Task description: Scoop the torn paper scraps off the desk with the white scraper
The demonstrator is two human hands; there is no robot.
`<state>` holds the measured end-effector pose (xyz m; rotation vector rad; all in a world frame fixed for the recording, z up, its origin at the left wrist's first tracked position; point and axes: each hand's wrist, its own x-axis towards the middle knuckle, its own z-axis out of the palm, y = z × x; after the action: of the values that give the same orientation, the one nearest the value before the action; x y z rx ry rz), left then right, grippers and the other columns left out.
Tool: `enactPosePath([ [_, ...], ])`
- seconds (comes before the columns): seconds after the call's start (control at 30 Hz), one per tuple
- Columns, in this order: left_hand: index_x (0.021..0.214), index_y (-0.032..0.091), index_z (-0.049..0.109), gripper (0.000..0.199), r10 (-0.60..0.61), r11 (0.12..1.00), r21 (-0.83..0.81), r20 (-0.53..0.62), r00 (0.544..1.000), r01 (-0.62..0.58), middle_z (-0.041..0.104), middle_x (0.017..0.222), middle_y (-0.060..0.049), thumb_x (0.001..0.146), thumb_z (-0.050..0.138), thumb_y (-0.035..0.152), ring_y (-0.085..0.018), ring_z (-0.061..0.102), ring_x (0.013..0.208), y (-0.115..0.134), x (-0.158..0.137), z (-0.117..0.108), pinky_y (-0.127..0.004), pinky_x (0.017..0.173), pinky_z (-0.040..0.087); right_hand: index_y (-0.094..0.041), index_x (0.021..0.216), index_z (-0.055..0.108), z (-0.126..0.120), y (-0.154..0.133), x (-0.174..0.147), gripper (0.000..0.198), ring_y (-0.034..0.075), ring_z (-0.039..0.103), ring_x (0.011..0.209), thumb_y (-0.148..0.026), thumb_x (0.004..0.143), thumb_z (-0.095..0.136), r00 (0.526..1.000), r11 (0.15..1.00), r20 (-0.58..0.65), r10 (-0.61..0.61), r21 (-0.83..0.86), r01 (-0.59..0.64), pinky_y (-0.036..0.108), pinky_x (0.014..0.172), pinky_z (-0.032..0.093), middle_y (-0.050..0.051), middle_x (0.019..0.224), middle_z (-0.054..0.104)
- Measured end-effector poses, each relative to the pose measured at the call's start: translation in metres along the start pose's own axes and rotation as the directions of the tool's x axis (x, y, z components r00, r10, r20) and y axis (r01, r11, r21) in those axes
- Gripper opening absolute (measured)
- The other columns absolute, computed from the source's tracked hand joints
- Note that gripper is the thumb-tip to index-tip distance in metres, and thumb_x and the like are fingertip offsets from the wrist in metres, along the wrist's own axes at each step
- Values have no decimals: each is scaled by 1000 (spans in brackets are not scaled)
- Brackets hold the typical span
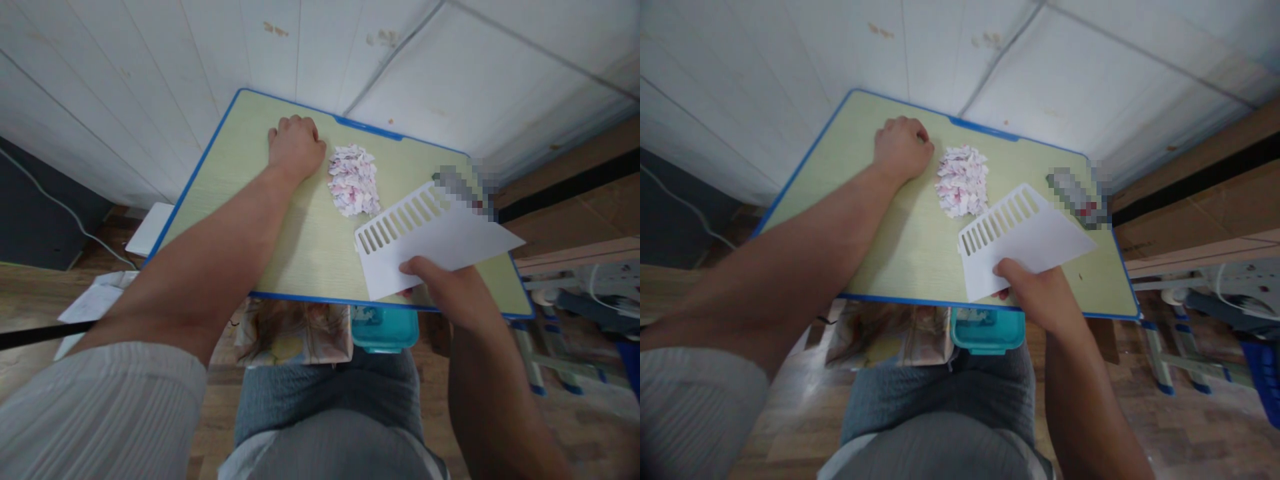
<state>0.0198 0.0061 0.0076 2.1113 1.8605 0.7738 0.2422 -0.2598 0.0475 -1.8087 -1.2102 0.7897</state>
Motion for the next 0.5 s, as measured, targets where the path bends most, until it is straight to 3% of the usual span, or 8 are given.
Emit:
enactPosePath([
  [0.2, 134, 21, 84, 29, 12, 1000, 19, -6, 1000, -12, 75, 158, -16, 113, 64, 23, -39, 59, 155, 2, -2, -1, -58, 133, 43, -32, 70, 72, -13, 5, -2, 21, 30, 77, 76, -40, 79, 89, 991, 992, -45, -123, -14, 123, 42, 81, 69, -1, 73, 80],
  [0.33, 133, 20, 83, 27, 6, 1000, -8, 6, 1000, -6, 73, 159, -18, 113, 64, 22, -40, 57, 158, 2, -2, -2, -58, 134, 40, -30, 69, 75, -17, 19, -13, 29, 30, 78, 77, -45, 90, 88, 988, 988, -9, -157, -16, 157, 43, 82, 70, 2, 72, 80],
  [0.4, 133, 21, 83, 28, 1, 1000, -22, 9, 1000, 0, 73, 159, -16, 113, 64, 22, -40, 56, 158, 2, -1, -1, -58, 135, 39, -29, 76, 78, -14, 31, -20, 26, 31, 81, 86, -47, 90, 89, 982, 985, -73, -174, -36, 171, 45, 94, 70, 3, 78, 82],
  [0.5, 136, 27, 84, 32, -11, 999, -42, 17, 1000, 12, 73, 160, -13, 111, 63, 24, -40, 54, 157, 1, 0, -1, -61, 136, 38, -26, 97, 86, -4, 52, -34, 30, 35, 85, 108, -52, 86, 96, 961, 987, -224, -161, -36, 157, 52, 111, 67, 8, 104, 91],
])
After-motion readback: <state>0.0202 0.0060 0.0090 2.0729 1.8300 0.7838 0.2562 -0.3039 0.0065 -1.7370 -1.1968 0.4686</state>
